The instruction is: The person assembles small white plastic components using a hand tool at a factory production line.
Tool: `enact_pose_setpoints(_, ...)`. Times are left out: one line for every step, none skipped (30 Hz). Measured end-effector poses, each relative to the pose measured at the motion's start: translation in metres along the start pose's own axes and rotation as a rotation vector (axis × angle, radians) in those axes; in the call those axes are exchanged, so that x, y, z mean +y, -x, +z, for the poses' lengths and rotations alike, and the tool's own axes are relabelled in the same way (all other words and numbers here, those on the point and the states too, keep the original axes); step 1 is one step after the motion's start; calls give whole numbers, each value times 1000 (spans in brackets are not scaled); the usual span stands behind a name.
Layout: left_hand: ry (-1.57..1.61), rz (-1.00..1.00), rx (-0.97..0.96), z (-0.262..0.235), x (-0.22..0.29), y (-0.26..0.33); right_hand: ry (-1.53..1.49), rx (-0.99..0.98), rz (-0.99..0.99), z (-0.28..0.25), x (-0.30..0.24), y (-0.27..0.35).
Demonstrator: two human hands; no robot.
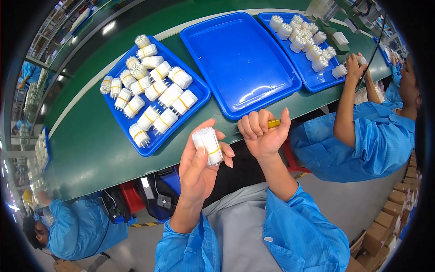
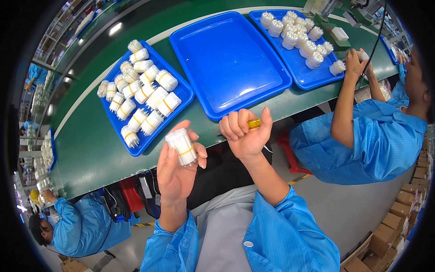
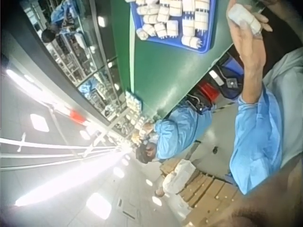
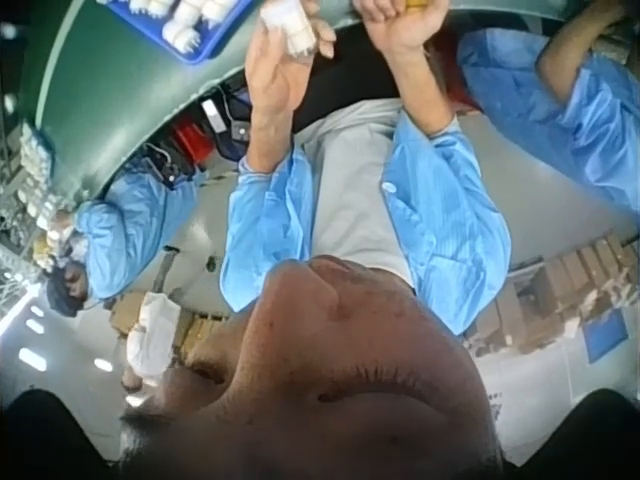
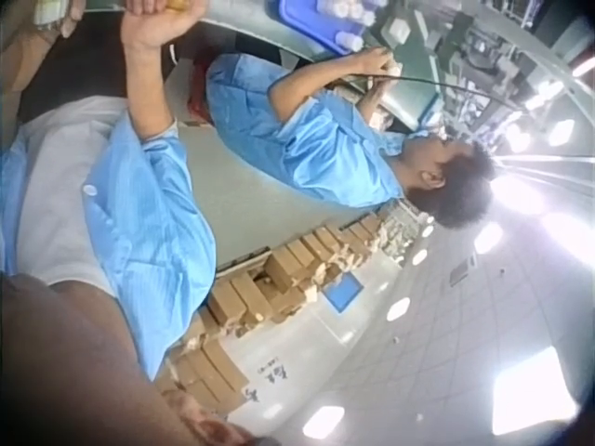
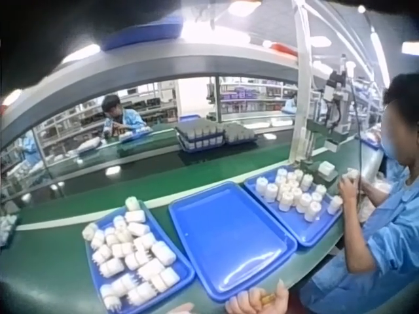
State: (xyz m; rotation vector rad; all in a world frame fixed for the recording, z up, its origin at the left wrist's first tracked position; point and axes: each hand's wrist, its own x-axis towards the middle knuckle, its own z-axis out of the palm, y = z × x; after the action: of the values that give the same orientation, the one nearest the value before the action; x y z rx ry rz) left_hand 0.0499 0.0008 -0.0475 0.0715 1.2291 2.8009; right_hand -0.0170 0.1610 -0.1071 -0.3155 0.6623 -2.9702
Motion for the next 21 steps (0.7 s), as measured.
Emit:
enact_pose_setpoints(-8, 8, 7, -2, 1, 0, -9, -7, 7, 1, 0, 0)
enact_pose_setpoints(-6, -2, -4, -3, 2, -1, -2, 5, 2, 2, -1, 0)
enact_pose_setpoints(-6, -8, -14, -6, 4, -2, 2, 13, -2, 4, -1, 0)
enact_pose_setpoints(-14, 1, -42, -11, 8, -5, -4, 4, -5, 6, -2, 0)
enact_pose_setpoints(-65, 48, -8, -13, 13, -9, 6, 10, -6, 6, -3, 0)
enact_pose_setpoints(-170, 110, 28, -18, 21, -15, 11, 4, -5, 5, -4, 1)
enact_pose_setpoints(-273, 173, 63, -26, 30, -23, 18, -4, -6, 3, -5, 1)
enact_pose_setpoints(-392, 259, 114, -34, 42, -34, 10, -14, -7, 2, -5, 0)
enact_pose_setpoints(-506, 343, 163, -44, 56, -48, 17, -23, -14, 1, -6, 0)
enact_pose_setpoints(-628, 388, 210, -58, 71, -64, 22, -33, -19, 0, -5, 0)
enact_pose_setpoints(-748, 436, 258, -74, 87, -82, 17, -44, -19, 0, -5, 0)
enact_pose_setpoints(-846, 477, 302, -90, 102, -101, 19, -40, -16, 2, -4, 0)
enact_pose_setpoints(-941, 515, 343, -108, 116, -121, 23, -33, -16, 2, -3, 0)
enact_pose_setpoints(-1168, 586, 411, -129, 132, -141, 18, -46, -17, 4, -2, 0)
enact_pose_setpoints(-1393, 654, 479, -145, 146, -159, 15, -42, -12, 4, -1, 0)
enact_pose_setpoints(-1393, 660, 473, -152, 153, -174, 16, -31, -12, 2, -1, 0)
enact_pose_setpoints(-1598, 658, 484, -156, 160, -185, 13, -36, -17, 2, -1, 0)
enact_pose_setpoints(-1802, 651, 493, -161, 165, -193, 11, -31, -8, 1, -2, 0)
enact_pose_setpoints(-1806, 662, 493, -175, 168, -196, 6, -30, 2, 1, -2, 0)
enact_pose_setpoints(-1908, 501, 438, -190, 165, -203, 15, -35, -18, 4, -5, 3)
enact_pose_setpoints(-2012, 326, 389, -196, 163, -208, 5, -32, -6, 5, -4, 4)
